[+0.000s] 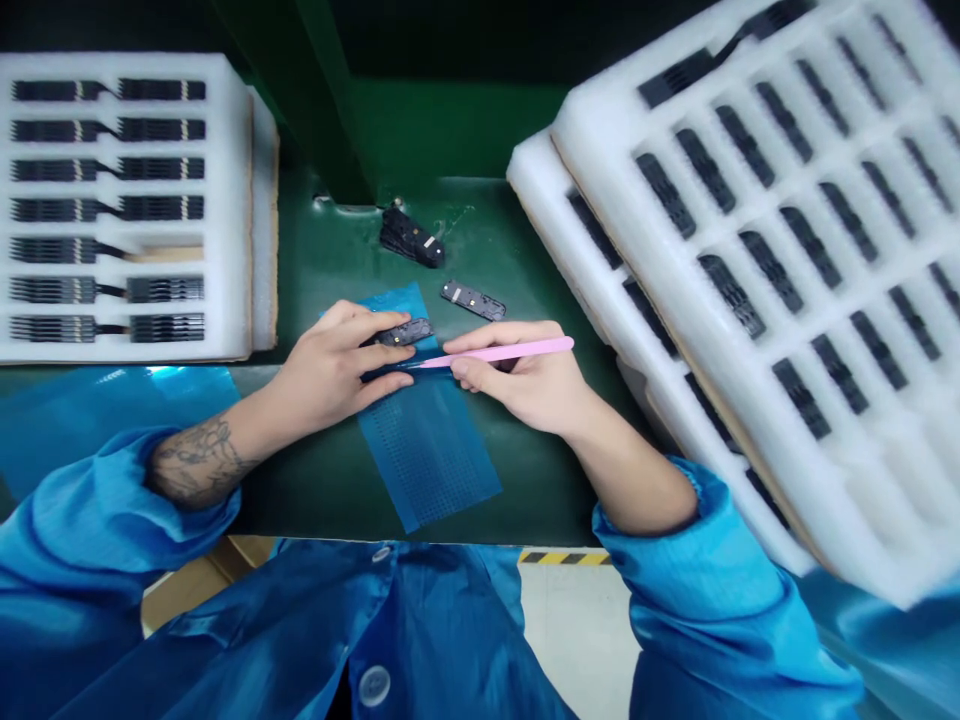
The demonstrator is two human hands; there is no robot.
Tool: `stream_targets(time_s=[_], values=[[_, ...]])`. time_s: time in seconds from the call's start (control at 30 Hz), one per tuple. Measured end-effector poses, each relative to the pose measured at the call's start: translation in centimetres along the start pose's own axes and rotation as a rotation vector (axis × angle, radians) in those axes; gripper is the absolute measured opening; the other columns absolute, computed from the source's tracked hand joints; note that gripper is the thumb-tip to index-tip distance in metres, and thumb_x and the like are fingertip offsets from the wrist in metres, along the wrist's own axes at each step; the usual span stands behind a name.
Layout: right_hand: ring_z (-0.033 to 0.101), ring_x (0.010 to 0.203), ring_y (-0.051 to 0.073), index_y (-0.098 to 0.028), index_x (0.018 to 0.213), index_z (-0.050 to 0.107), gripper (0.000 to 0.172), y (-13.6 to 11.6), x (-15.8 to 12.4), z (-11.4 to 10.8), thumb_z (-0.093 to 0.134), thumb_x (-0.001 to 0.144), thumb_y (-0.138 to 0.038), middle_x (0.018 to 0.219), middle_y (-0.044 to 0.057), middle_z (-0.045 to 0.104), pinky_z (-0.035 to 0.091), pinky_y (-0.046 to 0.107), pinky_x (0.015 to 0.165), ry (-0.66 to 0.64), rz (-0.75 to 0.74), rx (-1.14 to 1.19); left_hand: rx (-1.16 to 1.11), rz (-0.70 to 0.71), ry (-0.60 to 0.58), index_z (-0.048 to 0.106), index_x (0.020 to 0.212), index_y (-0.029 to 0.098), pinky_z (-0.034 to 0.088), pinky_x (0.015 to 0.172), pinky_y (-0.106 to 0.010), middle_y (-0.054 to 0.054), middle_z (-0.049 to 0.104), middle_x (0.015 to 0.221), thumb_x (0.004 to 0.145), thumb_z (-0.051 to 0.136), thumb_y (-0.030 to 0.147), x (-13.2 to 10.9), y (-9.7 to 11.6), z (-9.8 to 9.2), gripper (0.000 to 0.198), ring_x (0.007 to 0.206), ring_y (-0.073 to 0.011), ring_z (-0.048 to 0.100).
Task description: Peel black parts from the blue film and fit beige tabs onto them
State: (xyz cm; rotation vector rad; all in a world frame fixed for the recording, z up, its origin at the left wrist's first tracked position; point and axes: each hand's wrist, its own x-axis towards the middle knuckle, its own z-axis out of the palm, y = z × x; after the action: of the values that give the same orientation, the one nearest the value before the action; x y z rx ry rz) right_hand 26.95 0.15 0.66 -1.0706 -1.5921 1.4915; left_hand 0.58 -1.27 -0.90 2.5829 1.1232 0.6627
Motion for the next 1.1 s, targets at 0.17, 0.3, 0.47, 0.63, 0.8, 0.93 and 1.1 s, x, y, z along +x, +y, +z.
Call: stream_targets(time_s=[0.17, 0.3, 0.47, 0.63, 0.8, 0.93, 1.1], values=[[0.075, 0.071, 0.017, -0.026, 0.094, 0.081, 0.019, 0.3, 0.2, 0.0, 0.087, 0.076, -0.029, 0.084, 0.002, 0.080, 0.065, 0.030, 0.068, 0.026, -0.007, -0.040, -0.039, 0.005, 0.043, 0.078, 0.102, 0.019, 0.056, 0.091, -0.041, -0.008, 0.070, 0.126, 0.093, 0.071, 0.032, 0.1, 0.0, 0.4, 0.018, 0.103, -0.0232, 0.059], [0.077, 0.084, 0.020, -0.028, 0.092, 0.082, 0.014, 0.5, 0.1, 0.5, 0.085, 0.079, -0.026, 0.094, 0.002, 0.081, 0.066, 0.037, 0.081, 0.067, -0.133, -0.158, -0.076, -0.011, 0.036, 0.078, 0.101, 0.021, 0.055, 0.091, -0.041, -0.007, 0.071, 0.125, 0.093, 0.070, 0.033, 0.0, 0.0, 0.7, 0.016, 0.105, -0.0228, 0.059], [0.077, 0.077, 0.019, -0.027, 0.091, 0.082, 0.012, 0.6, 0.0, 1.0, 0.084, 0.080, -0.024, 0.089, 0.001, 0.082, 0.066, 0.034, 0.074, 0.129, -0.137, -0.230, -0.076, 0.004, 0.051, 0.078, 0.098, 0.019, 0.055, 0.089, -0.039, -0.007, 0.072, 0.122, 0.094, 0.069, 0.033, 0.0, 0.0, 0.7, 0.016, 0.104, -0.0223, 0.059], [0.077, 0.078, 0.018, -0.026, 0.091, 0.082, 0.012, 0.6, 0.0, 1.1, 0.083, 0.080, -0.022, 0.090, 0.001, 0.082, 0.065, 0.032, 0.075, 0.111, -0.167, -0.233, -0.092, 0.005, 0.052, 0.078, 0.099, 0.020, 0.055, 0.089, -0.039, -0.007, 0.072, 0.123, 0.094, 0.069, 0.031, 0.0, 0.0, 0.7, 0.015, 0.105, -0.0220, 0.059], [0.077, 0.079, 0.018, -0.026, 0.093, 0.082, 0.014, 0.7, -0.1, 1.1, 0.083, 0.081, -0.020, 0.092, 0.001, 0.082, 0.065, 0.032, 0.075, 0.103, -0.188, -0.232, -0.089, 0.022, 0.068, 0.077, 0.098, 0.018, 0.055, 0.090, -0.038, -0.007, 0.072, 0.122, 0.095, 0.069, 0.031, 0.0, 0.1, 0.6, 0.016, 0.105, -0.0218, 0.059], [0.077, 0.079, 0.018, -0.027, 0.093, 0.082, 0.014, 0.8, -0.2, 1.2, 0.082, 0.081, -0.019, 0.092, 0.000, 0.082, 0.066, 0.032, 0.076, 0.109, -0.197, -0.230, -0.088, 0.018, 0.064, 0.078, 0.098, 0.019, 0.054, 0.090, -0.038, -0.007, 0.072, 0.123, 0.095, 0.069, 0.031, 0.0, 0.1, 0.7, 0.016, 0.105, -0.0220, 0.059], [0.078, 0.079, 0.019, -0.027, 0.091, 0.082, 0.010, 0.6, -0.2, 1.3, 0.082, 0.082, -0.023, 0.091, 0.000, 0.082, 0.066, 0.034, 0.076, 0.111, -0.182, -0.241, -0.090, 0.017, 0.054, 0.078, 0.099, 0.019, 0.055, 0.090, -0.038, -0.008, 0.072, 0.123, 0.094, 0.069, 0.031, 0.0, 0.0, 0.7, 0.015, 0.105, -0.0222, 0.059]])
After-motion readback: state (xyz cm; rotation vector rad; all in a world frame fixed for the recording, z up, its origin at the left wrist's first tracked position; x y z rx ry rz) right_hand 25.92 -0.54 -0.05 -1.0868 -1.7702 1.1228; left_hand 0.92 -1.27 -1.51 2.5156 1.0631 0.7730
